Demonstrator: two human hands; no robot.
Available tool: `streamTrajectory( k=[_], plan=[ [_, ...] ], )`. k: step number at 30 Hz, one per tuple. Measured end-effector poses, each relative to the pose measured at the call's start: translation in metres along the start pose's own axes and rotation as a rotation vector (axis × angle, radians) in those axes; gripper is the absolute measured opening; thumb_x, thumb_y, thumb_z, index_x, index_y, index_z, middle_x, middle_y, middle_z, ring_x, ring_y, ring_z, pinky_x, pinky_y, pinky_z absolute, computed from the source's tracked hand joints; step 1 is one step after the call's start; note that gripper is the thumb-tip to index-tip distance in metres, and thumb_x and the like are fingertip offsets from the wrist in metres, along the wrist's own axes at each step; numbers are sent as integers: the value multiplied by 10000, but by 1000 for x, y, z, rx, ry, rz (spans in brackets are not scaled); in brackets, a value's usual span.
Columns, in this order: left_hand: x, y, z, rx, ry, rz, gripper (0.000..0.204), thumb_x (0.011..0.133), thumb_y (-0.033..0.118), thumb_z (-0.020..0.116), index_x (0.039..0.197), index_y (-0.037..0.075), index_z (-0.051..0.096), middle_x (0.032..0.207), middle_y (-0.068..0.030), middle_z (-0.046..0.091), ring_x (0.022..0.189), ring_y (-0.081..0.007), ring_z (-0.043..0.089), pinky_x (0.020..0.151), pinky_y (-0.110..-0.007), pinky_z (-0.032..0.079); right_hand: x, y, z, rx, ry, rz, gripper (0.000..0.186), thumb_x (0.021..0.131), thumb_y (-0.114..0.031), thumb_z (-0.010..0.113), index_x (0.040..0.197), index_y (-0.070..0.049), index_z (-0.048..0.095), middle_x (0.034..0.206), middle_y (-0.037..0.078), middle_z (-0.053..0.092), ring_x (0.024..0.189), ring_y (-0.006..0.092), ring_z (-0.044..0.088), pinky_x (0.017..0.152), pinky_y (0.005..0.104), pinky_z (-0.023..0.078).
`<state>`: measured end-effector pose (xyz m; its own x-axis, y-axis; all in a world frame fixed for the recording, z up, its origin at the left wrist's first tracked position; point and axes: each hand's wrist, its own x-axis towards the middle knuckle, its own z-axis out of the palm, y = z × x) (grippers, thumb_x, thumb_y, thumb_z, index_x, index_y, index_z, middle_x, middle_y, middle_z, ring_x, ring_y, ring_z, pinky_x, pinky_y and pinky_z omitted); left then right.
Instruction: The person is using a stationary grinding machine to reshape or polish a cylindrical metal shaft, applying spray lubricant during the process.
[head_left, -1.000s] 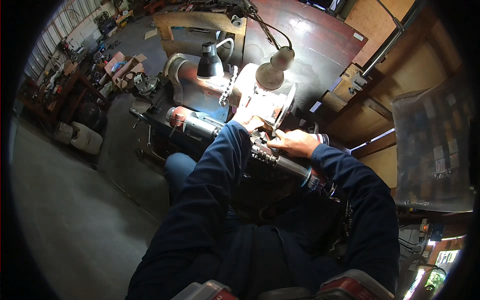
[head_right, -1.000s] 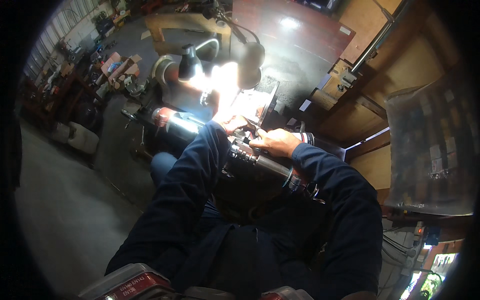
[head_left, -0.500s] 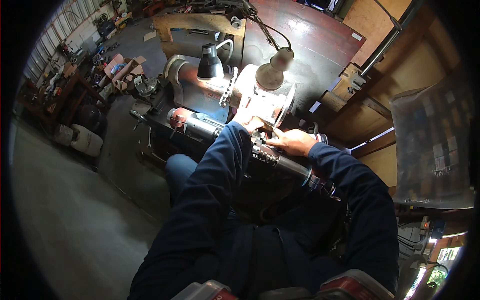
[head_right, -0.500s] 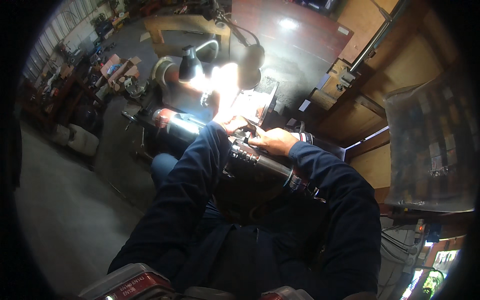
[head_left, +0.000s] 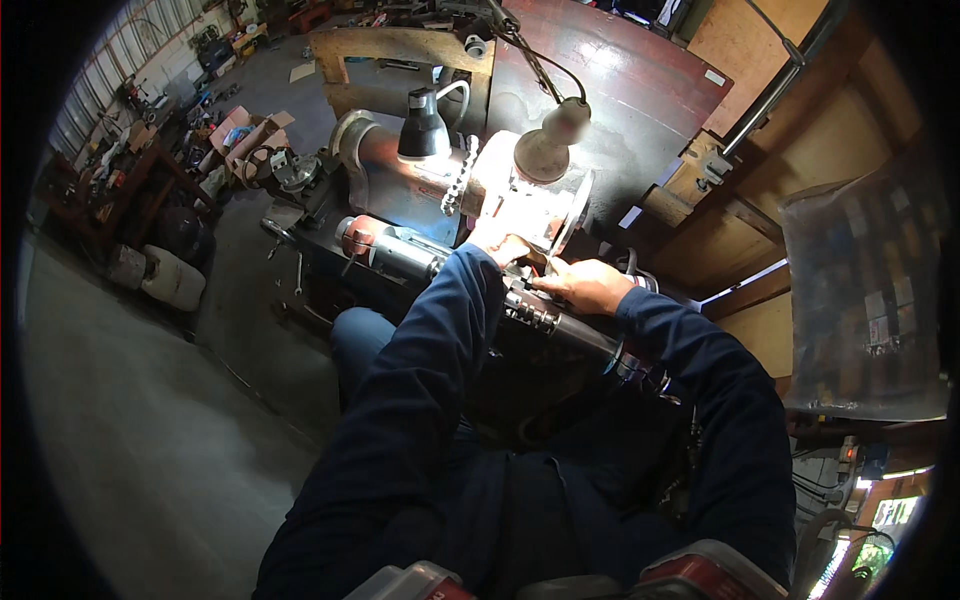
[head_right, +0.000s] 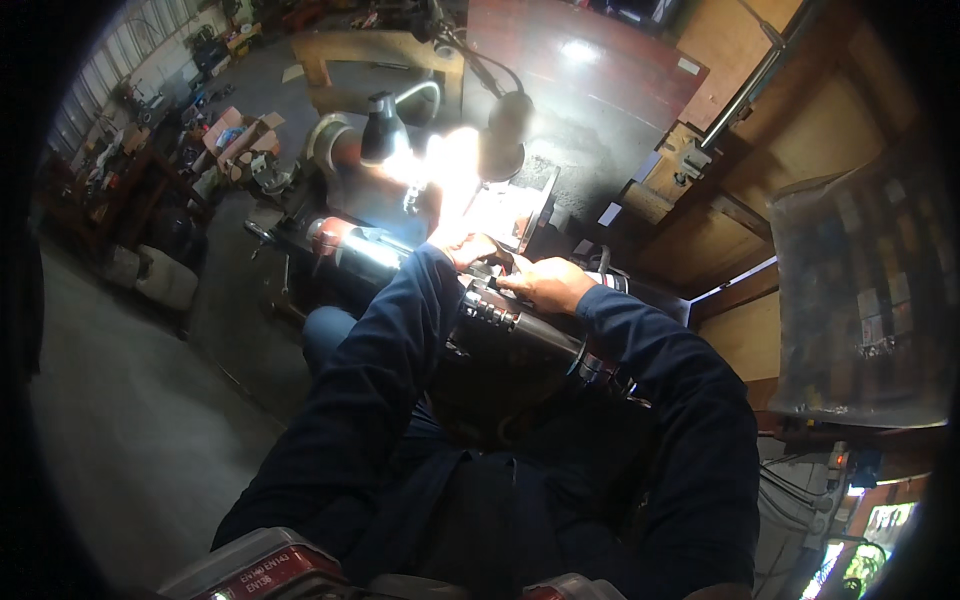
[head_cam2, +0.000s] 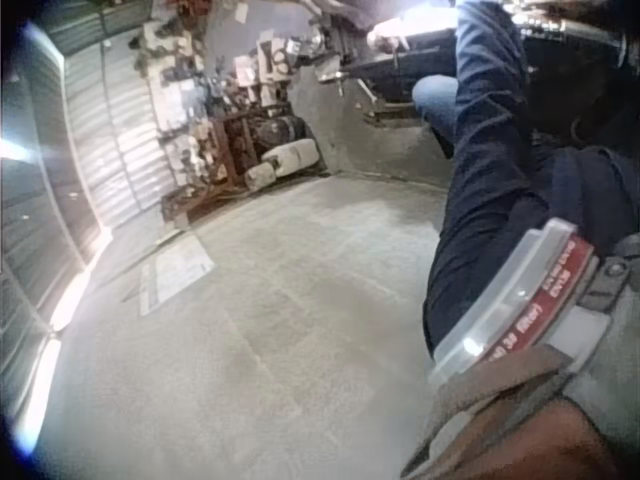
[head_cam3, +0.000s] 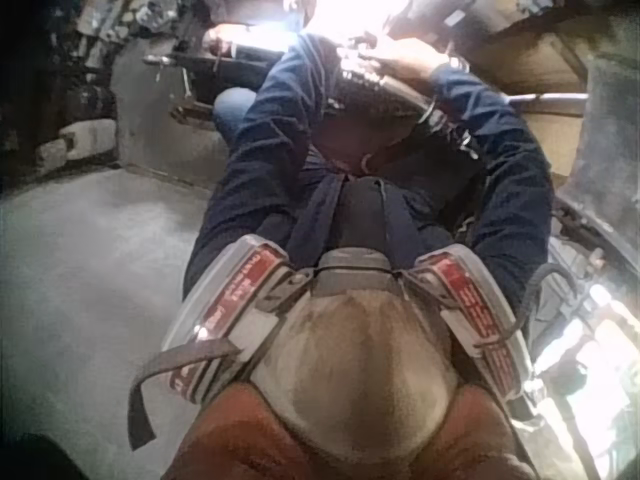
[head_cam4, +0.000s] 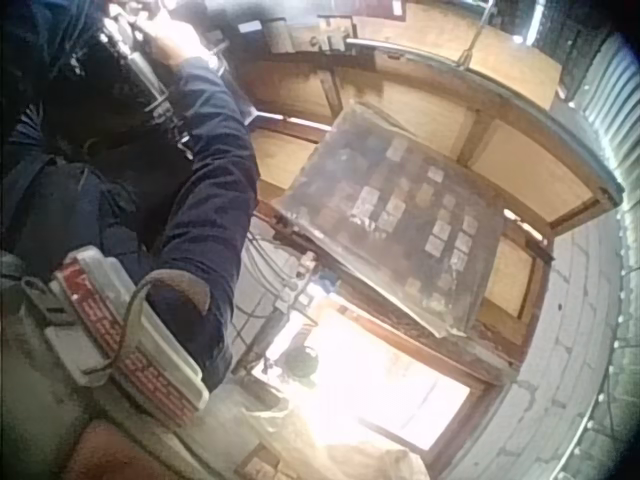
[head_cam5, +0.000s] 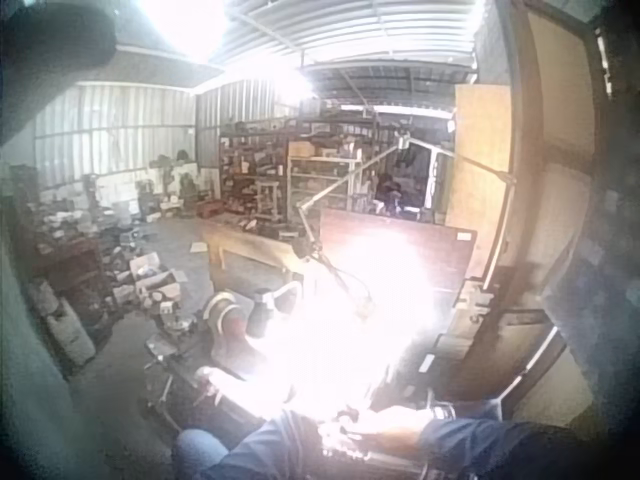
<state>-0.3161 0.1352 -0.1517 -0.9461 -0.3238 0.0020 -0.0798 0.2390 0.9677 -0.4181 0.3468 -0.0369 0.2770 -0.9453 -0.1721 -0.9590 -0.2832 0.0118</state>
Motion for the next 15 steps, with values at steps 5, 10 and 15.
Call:
streamTrajectory(
  k=[5, 10, 15],
  plan=[
    [-2, -3, 2, 0, 10, 24, 243, 860, 8, 640, 1103, 14, 643, 941, -75, 686, 870, -141, 639, 772, -278, 532, 2, 0, -1, -12, -50, 8, 573, 782, -91, 625, 1335, -195, 515, 1137, 222, 565, 754, 292, 678, 656, 351, 565],
    [-4, 9, 0, 6, 22, 45, 246, 862, 13, 638, 1108, 17, 639, 950, -76, 682, 876, -143, 637, 778, -282, 528, 7, 2, 10, -67, 51, -26, 466, 864, -139, 576, 1324, -203, 536, 1080, 199, 581, 731, 267, 673, 648, 342, 563],
    [-4, 16, -3, 17, 29, 51, 249, 865, 18, 636, 1114, 19, 635, 958, -77, 679, 883, -146, 635, 784, -286, 525, 12, 1, 11, -80, 48, -15, 397, 922, -181, 524, 1318, -203, 545, 1065, 188, 586, 726, 267, 672, 645, 344, 563]
  ],
)
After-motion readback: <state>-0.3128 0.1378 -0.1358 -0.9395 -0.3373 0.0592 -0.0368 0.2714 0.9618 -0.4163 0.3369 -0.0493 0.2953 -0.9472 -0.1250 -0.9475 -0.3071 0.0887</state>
